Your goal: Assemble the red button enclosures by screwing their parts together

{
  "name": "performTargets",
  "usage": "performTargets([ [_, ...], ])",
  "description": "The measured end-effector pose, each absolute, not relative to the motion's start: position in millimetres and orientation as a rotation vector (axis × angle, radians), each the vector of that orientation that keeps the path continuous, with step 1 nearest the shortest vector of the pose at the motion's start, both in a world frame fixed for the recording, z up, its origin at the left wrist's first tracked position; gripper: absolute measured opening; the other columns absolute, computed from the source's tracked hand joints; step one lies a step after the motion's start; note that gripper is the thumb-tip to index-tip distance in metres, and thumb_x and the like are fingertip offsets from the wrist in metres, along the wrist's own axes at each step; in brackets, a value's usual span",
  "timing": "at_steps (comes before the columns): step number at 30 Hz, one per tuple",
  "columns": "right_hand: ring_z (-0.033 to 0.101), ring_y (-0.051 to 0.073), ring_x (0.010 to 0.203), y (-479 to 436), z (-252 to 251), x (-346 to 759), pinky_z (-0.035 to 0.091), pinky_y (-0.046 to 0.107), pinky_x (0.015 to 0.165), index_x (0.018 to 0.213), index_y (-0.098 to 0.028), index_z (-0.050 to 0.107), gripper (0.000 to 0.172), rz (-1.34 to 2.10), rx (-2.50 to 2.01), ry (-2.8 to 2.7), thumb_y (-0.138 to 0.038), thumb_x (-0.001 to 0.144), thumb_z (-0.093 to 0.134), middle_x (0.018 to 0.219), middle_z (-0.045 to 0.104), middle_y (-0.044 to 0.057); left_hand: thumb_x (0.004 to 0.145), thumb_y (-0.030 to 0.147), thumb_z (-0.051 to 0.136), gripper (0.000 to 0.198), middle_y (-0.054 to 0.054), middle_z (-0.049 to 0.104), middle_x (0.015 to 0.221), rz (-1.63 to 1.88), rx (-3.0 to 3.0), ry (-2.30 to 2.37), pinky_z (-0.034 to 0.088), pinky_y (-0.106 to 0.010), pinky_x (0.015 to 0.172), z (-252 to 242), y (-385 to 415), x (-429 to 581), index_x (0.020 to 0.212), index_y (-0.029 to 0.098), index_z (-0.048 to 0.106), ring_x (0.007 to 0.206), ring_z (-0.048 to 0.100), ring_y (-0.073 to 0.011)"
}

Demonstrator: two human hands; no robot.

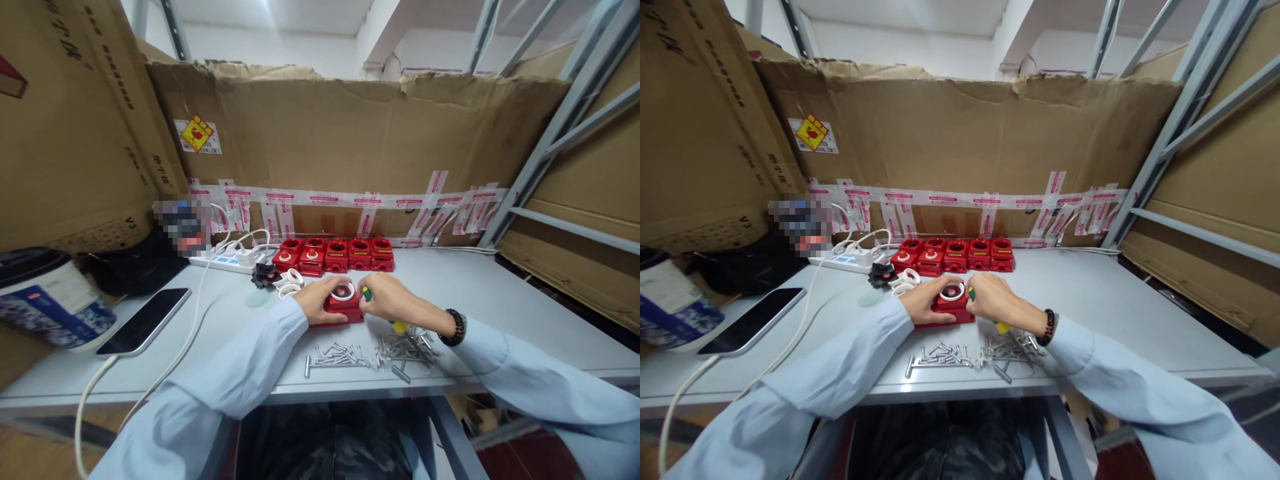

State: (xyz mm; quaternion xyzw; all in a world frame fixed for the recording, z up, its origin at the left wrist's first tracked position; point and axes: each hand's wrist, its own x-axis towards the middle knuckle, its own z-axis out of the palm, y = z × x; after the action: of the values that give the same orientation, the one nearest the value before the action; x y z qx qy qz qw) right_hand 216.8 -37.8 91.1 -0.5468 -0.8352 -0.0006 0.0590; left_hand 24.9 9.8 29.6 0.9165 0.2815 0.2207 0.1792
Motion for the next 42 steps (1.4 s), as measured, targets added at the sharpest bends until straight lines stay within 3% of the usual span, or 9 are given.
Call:
performTargets([
  [9,0.064,0.024,0.073,-46,84,219,0.035,0.028,0.058,0.078,-0.018,0.066,0.016,-0.175,-1.724,-2.503,-0.026,0.074,0.053,0.076,0.07,0.01,0.066,0.039,0.072,0.072,-0.01,0.052,0.127,0.64,2.579,0.814,0.043,-0.039,0.096,31,8,25,0.128,0.023,0.039,0.11,0.056,-0.0273],
  [17,0.062,0.022,0.067,-50,95,220,0.036,0.028,0.058,0.078,-0.02,0.066,0.015,-0.077,-1.63,-2.476,-0.026,0.073,0.053,0.07,0.068,0.007,0.069,0.042,0.069,0.073,-0.012,0.05,0.128,0.613,2.619,0.819,0.043,-0.039,0.096,31,7,24,0.13,0.02,0.036,0.111,0.055,-0.0275],
  [22,0.059,0.016,0.064,-29,124,229,0.041,0.026,0.062,0.076,-0.018,0.063,0.015,0.102,-1.346,-2.138,-0.023,0.074,0.05,0.072,0.067,0.004,0.069,0.044,0.068,0.078,-0.013,0.053,0.125,0.633,2.568,0.863,0.043,-0.041,0.095,32,5,23,0.133,0.02,0.03,0.111,0.055,-0.0288],
  [24,0.057,0.014,0.062,-16,128,231,0.043,0.026,0.061,0.083,-0.016,0.061,0.019,0.095,-1.214,-1.854,-0.027,0.077,0.047,0.074,0.064,0.004,0.068,0.047,0.068,0.078,-0.013,0.056,0.12,0.611,2.549,0.899,0.045,-0.041,0.092,32,5,22,0.131,0.019,0.031,0.108,0.057,-0.0294],
  [28,0.053,0.012,0.055,11,119,224,0.044,0.026,0.057,0.091,-0.017,0.056,0.022,0.135,-1.079,-1.515,-0.028,0.079,0.042,0.069,0.058,0.001,0.066,0.05,0.069,0.078,-0.012,0.058,0.117,0.589,2.539,0.906,0.045,-0.041,0.09,30,5,21,0.128,0.02,0.031,0.105,0.058,-0.0297],
  [42,0.054,0.013,0.057,38,93,212,0.044,0.026,0.062,0.079,-0.018,0.059,0.014,0.04,-0.99,-1.438,-0.022,0.076,0.046,0.071,0.061,0.0,0.062,0.044,0.072,0.077,-0.01,0.06,0.113,0.649,2.478,0.923,0.046,-0.04,0.088,29,3,24,0.125,0.02,0.034,0.102,0.06,-0.0297],
])
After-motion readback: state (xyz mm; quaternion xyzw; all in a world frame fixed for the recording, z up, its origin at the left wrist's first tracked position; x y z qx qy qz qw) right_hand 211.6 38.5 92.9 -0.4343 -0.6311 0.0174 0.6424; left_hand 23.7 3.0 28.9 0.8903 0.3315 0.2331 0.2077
